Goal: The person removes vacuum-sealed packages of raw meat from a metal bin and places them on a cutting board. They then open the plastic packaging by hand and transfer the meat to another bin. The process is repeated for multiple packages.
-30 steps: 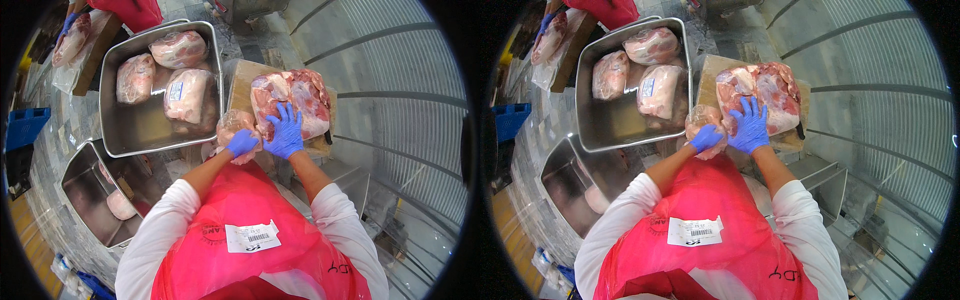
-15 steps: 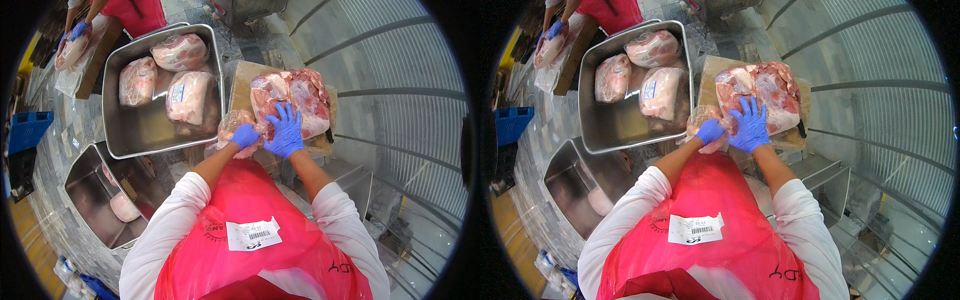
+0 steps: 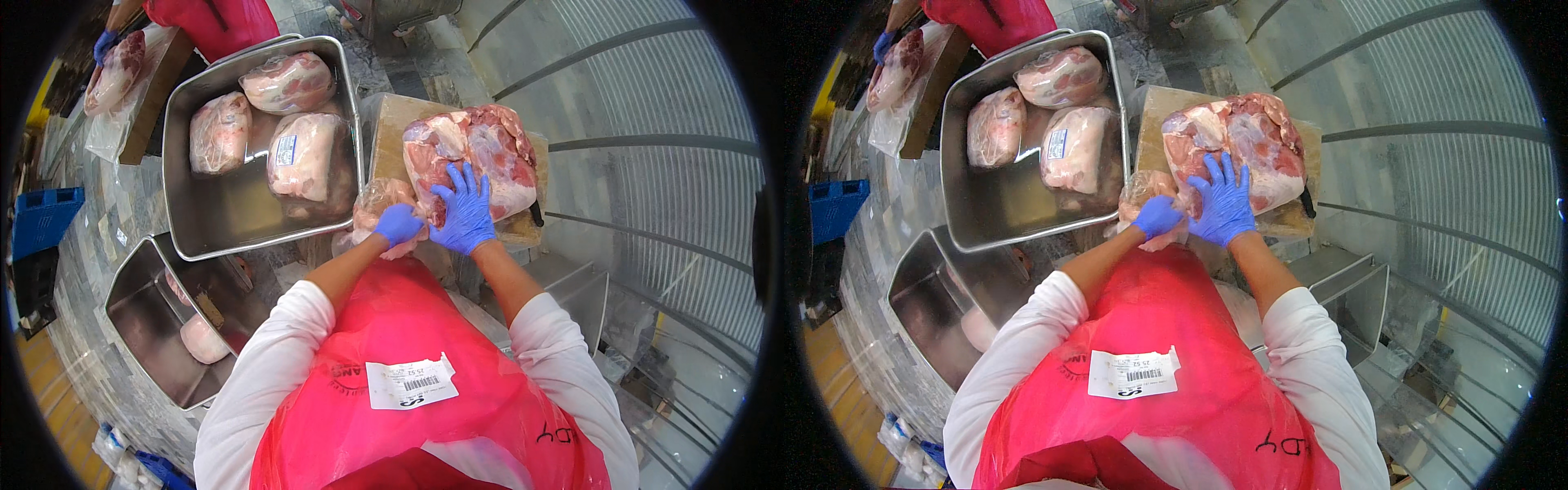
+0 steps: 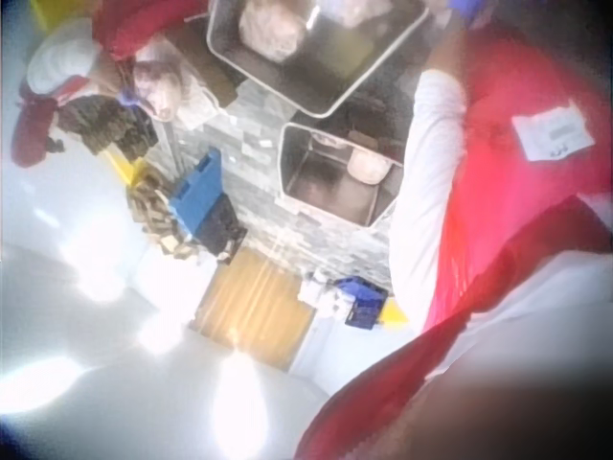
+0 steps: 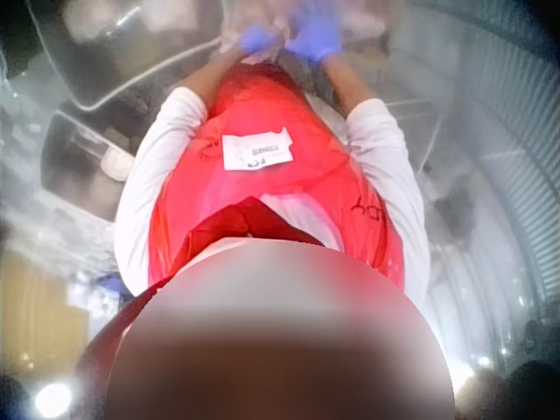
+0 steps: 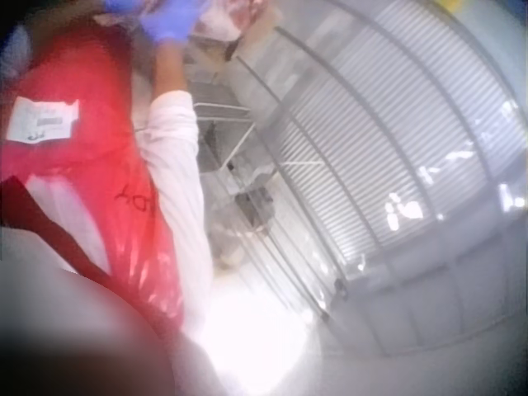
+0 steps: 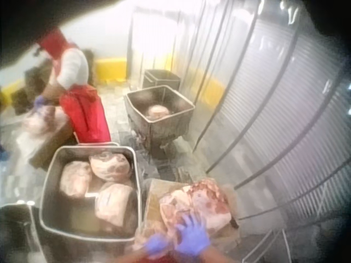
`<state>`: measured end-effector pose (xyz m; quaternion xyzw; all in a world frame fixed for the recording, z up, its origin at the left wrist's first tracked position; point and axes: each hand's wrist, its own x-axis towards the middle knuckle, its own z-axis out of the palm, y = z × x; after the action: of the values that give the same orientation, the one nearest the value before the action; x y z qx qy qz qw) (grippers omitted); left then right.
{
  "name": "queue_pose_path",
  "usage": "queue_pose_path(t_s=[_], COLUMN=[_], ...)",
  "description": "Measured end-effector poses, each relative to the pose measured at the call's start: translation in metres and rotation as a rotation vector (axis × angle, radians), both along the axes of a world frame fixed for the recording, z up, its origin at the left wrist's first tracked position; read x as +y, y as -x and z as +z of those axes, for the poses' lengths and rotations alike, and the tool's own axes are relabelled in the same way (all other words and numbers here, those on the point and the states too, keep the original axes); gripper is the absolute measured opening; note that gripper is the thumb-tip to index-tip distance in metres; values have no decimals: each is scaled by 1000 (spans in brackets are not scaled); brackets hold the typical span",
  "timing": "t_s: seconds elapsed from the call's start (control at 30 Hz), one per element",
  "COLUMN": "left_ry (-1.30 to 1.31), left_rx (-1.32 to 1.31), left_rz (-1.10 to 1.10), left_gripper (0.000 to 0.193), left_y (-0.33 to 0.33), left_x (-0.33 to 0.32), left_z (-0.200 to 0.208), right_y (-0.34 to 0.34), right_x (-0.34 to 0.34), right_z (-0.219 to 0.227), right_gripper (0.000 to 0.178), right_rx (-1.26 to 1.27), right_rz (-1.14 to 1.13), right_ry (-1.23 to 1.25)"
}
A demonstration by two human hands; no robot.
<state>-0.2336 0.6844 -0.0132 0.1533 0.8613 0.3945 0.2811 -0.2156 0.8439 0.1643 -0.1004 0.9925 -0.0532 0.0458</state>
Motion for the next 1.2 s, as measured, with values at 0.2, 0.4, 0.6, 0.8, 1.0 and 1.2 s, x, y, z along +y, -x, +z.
queue_pose_path(t_s=[0.2,0.4,0.6,0.8,1.0,1.2], left_ry=[-175,-222,25,-188,57,-287], left_rx=[-778,-597,51,-318,-9,-417], left_rz=[-428,-216,-85,-250,16,-382], left_gripper=[36,35,34,36,36,25], left_y=[43,32,16,19,22,21], left_x=[-24,-29,-9,-35,5,-37], left_z=[65,21,22,31,20,58], right_y=[1,0,2,-2,0,-1], right_x=[1,-2,-1,0,3,6], right_z=[-3,-6,-9,-4,-1,-5], right_gripper=[77,77,76,76,74,72], right_rx=[-41,2,-23,-38,-40,6], right_rz=[-42,-4,-53,-22,-8,-48], right_ry=[-2,36,2,14,9,37])
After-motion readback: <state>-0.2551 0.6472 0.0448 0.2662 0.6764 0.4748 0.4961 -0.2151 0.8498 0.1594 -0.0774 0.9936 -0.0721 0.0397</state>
